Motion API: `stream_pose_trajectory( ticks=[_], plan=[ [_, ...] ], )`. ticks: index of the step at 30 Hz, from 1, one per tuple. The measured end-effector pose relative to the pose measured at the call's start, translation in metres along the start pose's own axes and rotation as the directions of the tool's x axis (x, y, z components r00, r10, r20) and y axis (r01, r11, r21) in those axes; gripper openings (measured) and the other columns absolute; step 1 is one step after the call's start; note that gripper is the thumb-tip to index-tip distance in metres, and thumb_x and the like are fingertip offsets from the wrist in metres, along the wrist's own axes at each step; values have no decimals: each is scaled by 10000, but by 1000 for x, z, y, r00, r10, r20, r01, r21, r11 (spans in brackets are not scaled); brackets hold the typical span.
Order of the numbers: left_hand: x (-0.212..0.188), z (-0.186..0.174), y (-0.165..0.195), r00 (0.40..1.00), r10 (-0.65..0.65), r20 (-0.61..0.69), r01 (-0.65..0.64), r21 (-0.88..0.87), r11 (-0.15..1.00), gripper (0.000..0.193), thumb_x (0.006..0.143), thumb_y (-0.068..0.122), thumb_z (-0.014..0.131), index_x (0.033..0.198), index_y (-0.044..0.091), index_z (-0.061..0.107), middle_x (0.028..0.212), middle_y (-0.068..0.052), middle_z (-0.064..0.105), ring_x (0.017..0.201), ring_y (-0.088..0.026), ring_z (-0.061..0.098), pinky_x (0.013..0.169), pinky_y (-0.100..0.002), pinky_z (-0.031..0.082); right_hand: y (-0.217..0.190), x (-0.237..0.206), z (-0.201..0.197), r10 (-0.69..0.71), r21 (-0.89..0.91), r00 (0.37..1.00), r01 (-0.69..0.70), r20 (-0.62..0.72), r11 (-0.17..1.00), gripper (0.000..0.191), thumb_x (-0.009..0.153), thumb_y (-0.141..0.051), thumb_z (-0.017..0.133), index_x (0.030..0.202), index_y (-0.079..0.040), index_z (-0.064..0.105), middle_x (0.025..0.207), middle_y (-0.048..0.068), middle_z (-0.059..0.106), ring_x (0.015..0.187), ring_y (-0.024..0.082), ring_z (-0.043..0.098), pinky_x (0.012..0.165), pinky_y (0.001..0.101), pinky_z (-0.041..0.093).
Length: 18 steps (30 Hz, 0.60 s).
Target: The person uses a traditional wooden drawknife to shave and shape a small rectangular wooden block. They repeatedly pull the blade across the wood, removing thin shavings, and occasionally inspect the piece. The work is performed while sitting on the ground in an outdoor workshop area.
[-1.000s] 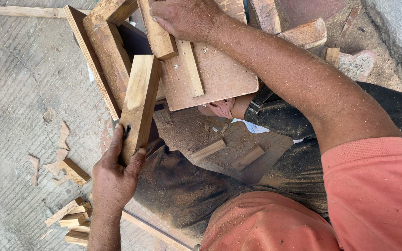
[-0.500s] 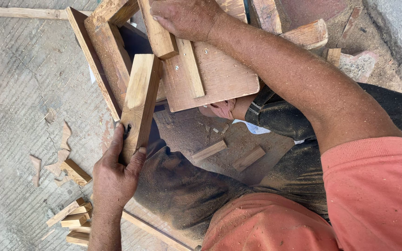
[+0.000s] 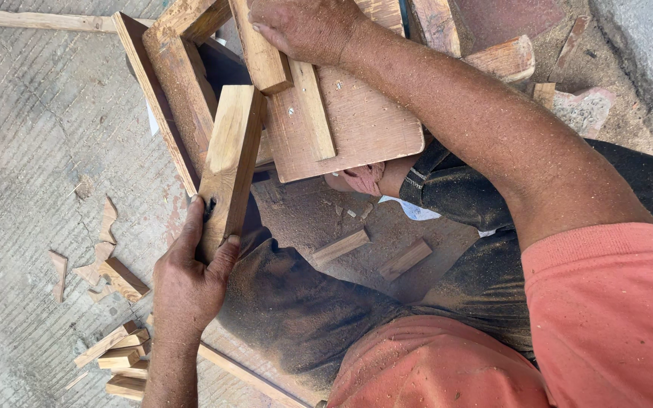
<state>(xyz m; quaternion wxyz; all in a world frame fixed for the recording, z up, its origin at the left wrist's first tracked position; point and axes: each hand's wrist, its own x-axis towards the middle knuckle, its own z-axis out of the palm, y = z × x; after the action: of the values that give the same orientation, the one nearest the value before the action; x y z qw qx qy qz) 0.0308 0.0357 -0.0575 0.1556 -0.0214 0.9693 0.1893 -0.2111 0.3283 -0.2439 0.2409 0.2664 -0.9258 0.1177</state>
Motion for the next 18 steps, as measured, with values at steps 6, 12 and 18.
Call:
stream_pose_trajectory(
  ticks=[6,12,18],
  plan=[
    [0,-1,2,999,45,-24,-45,26,999,799,868,380,767,1560,107,476,1077,-215,764,914,-292,774,782,-439,614,1,3,-3,19,-19,998,-18,68,1000,277,1101,-388,622,1251,-215,779,988,99,749,891,255,716,698,456,594],
    [5,-2,7,996,-83,39,81,57,995,804,873,413,753,1572,158,446,1060,-192,767,909,-277,783,804,-427,624,4,4,-12,-28,92,997,34,-67,995,188,1080,-306,702,1194,-179,782,1069,62,753,961,233,721,787,423,595],
    [5,-3,6,999,38,-20,-38,13,999,790,873,393,764,1555,125,470,1098,-213,759,968,-297,768,825,-447,612,5,6,-16,-43,104,995,51,-85,993,184,1060,-297,715,1165,-161,778,1054,64,746,970,240,721,796,430,594]
  ],
)
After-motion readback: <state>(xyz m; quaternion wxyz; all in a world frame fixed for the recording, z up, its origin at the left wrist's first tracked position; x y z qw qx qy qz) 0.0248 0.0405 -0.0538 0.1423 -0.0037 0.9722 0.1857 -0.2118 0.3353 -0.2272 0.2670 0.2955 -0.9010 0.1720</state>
